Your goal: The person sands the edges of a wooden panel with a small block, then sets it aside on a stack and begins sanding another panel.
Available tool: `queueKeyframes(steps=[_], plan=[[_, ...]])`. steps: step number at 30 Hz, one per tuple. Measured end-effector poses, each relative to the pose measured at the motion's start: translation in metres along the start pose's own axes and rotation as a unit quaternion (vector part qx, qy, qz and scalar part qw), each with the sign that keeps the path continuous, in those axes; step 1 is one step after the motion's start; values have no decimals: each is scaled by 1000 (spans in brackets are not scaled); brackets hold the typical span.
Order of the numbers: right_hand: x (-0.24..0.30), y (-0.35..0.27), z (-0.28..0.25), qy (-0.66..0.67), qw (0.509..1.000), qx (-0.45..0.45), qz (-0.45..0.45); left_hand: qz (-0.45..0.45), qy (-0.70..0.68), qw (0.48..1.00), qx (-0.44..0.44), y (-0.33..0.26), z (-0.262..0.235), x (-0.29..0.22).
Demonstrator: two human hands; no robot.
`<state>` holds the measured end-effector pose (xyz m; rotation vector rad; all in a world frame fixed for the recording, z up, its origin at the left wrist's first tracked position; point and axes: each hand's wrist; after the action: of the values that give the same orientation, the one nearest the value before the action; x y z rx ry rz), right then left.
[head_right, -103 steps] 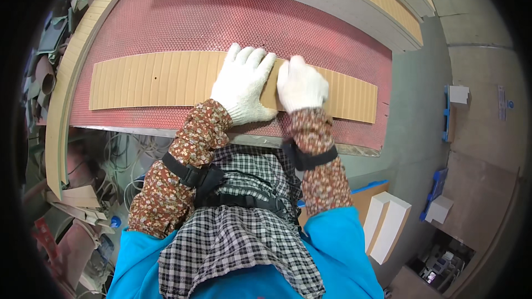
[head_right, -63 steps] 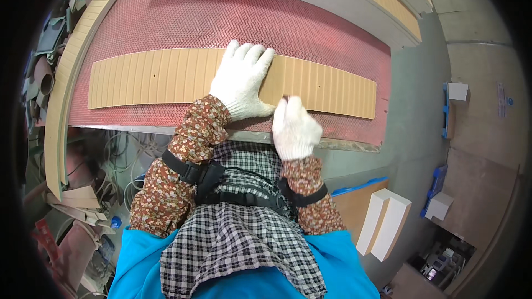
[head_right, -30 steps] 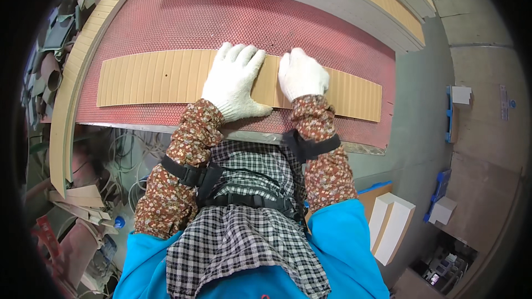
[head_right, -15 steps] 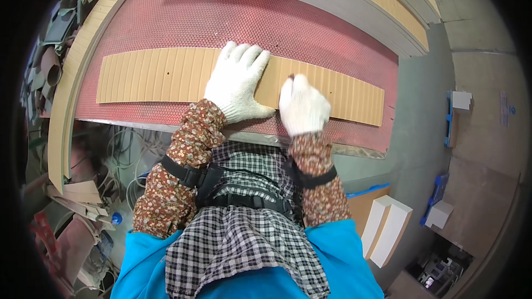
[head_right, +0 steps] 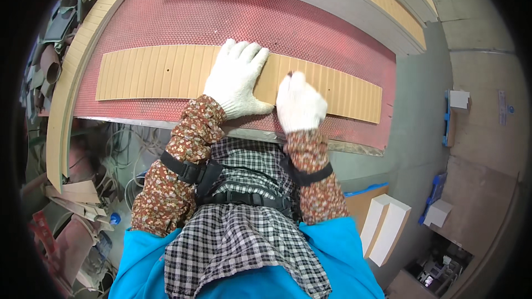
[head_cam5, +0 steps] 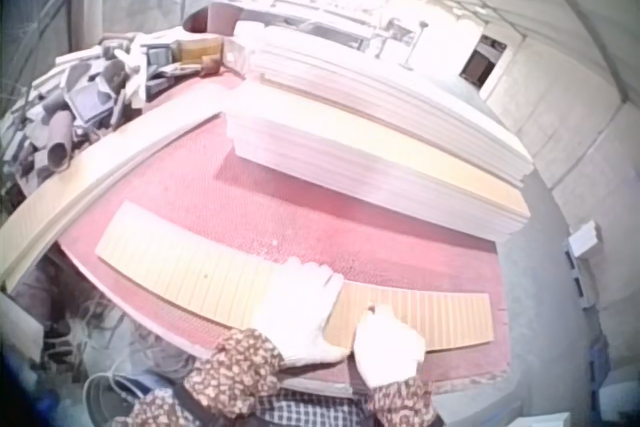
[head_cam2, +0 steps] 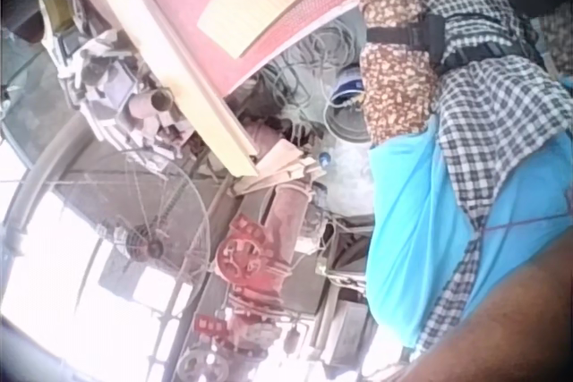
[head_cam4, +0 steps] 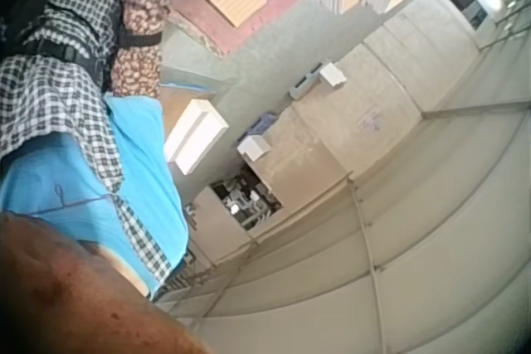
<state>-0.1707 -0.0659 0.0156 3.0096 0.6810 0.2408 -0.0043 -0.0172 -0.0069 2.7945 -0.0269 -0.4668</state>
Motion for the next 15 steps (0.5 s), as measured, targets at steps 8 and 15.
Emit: queueKeyframes(steps=[8, 15], plan=[[-9, -68, 7, 21, 997, -73, -19, 6, -4, 1000, 9, 1, -5, 0], [3, -68, 1, 61, 994, -72, -47, 9, -11, 1000, -16, -2, -2, -1]])
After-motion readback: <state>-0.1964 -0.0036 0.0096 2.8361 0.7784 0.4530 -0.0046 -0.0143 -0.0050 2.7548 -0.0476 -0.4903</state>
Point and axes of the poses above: each hand's wrist, its own y-axis towards the middle knuckle, its own z-axis out of the palm, x = y × z, and after that the axes turned 5 degrees about y, right-handed
